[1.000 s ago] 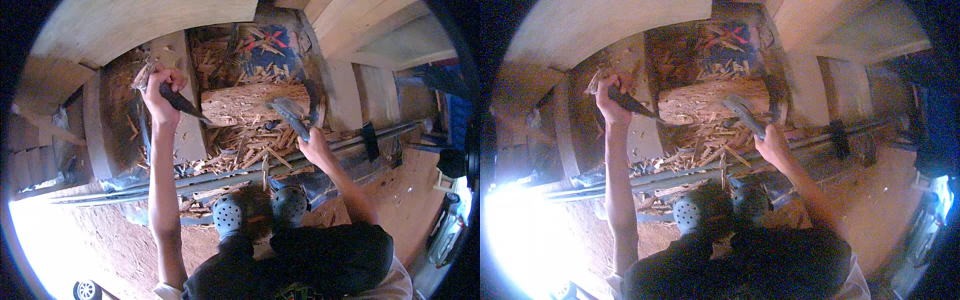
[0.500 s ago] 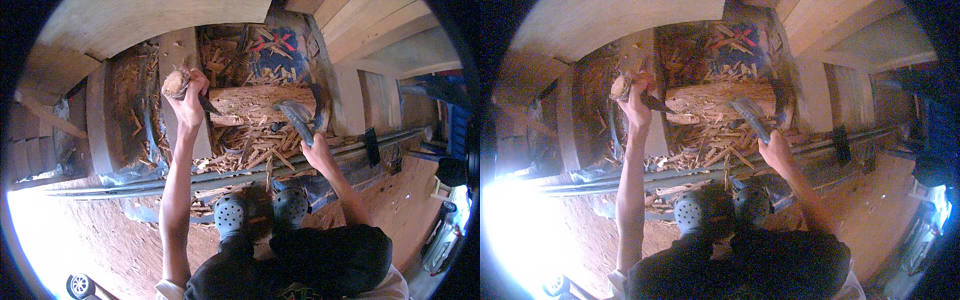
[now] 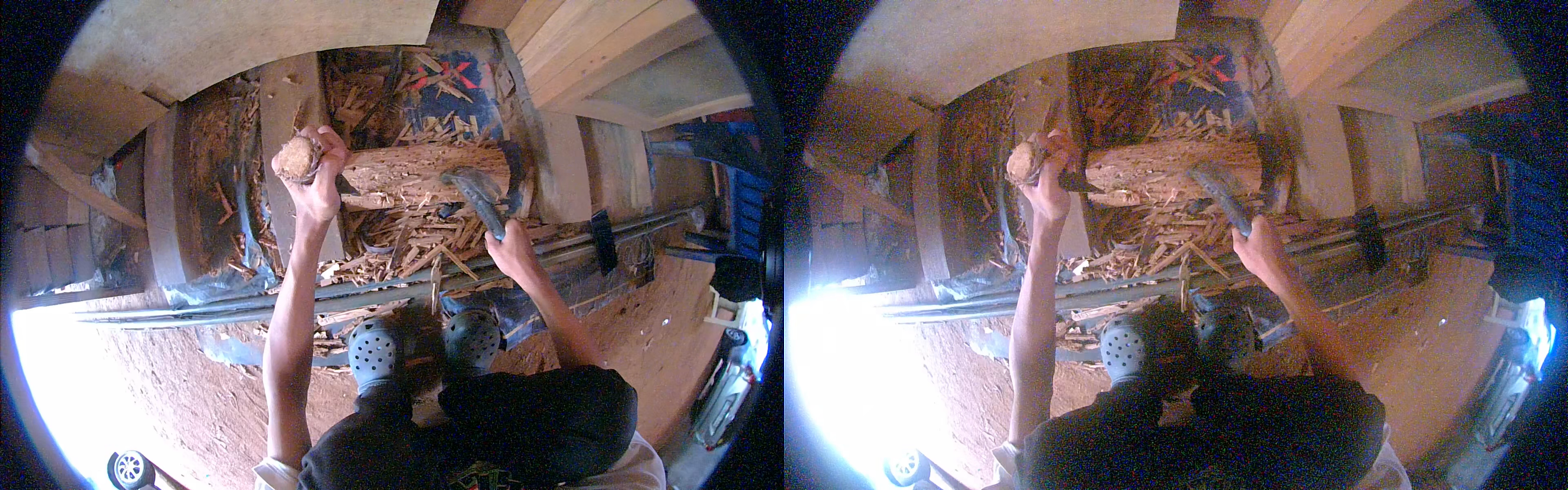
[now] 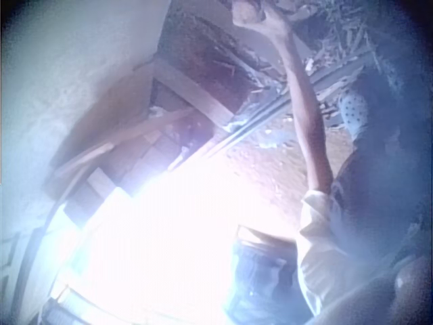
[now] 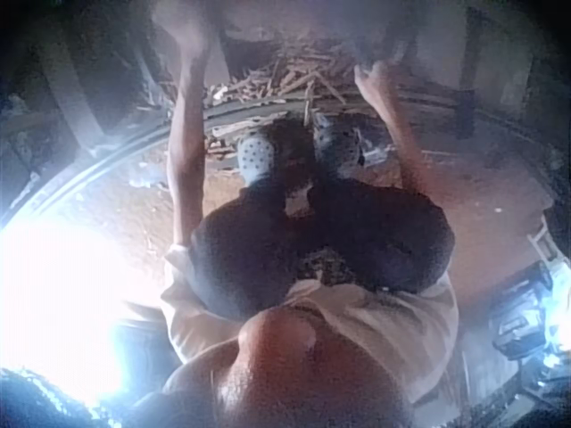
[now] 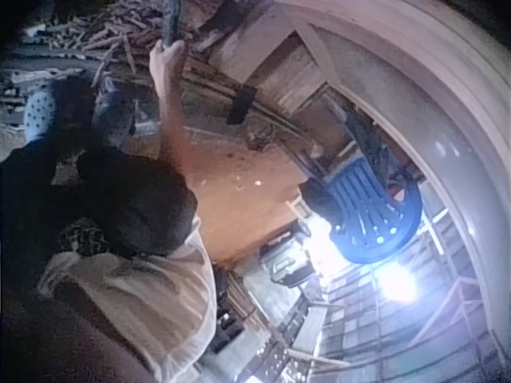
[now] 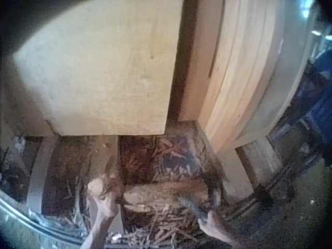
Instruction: The person sits on the floor and uses a chisel and hammer to carve a small piece of wood. They repeatedly strike the chisel to remove wood shavings and shape the block.
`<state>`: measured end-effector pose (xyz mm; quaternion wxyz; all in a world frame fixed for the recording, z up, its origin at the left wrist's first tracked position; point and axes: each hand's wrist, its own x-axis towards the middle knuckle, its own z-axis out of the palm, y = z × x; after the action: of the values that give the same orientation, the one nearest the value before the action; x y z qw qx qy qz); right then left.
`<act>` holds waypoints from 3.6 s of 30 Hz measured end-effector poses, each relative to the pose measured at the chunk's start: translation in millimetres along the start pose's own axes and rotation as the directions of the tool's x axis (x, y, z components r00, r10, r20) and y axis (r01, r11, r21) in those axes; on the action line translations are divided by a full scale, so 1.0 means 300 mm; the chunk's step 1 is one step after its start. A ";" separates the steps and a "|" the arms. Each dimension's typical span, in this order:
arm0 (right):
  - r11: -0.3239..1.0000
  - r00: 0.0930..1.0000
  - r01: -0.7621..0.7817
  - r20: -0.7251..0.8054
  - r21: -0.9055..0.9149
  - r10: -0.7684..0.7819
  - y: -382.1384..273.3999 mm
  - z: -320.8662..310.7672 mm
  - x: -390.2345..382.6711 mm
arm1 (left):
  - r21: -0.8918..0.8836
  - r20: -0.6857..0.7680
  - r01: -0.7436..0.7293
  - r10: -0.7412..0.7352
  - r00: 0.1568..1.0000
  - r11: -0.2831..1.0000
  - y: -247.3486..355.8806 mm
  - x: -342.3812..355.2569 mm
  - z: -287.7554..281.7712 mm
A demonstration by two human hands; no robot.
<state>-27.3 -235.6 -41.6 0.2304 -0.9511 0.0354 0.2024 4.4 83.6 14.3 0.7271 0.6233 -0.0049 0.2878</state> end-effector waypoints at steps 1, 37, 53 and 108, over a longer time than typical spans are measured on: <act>1.000 1.000 -0.003 -0.010 -0.030 0.003 -0.005 -0.002 -0.003 | -0.023 0.000 0.015 -0.015 1.000 1.000 -0.002 -0.001 0.000; 0.937 0.992 0.102 0.039 0.334 -0.122 -0.050 -0.143 -0.011 | 0.254 0.068 -0.072 0.056 0.996 0.965 0.000 0.000 0.141; 0.526 0.772 0.634 -0.431 0.567 -0.468 -0.720 -0.717 -0.470 | 0.253 -0.047 -0.120 0.136 0.990 0.960 0.009 -0.061 0.099; 0.989 0.989 0.121 0.095 -0.081 -0.114 -0.146 -0.105 -0.064 | 0.177 0.134 0.034 -0.059 0.989 0.984 -0.027 0.092 0.070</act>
<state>-26.2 -211.3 10.2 0.2019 -0.9506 -0.0400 0.2324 38.3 75.5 21.7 0.6743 0.7029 -0.0158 0.2259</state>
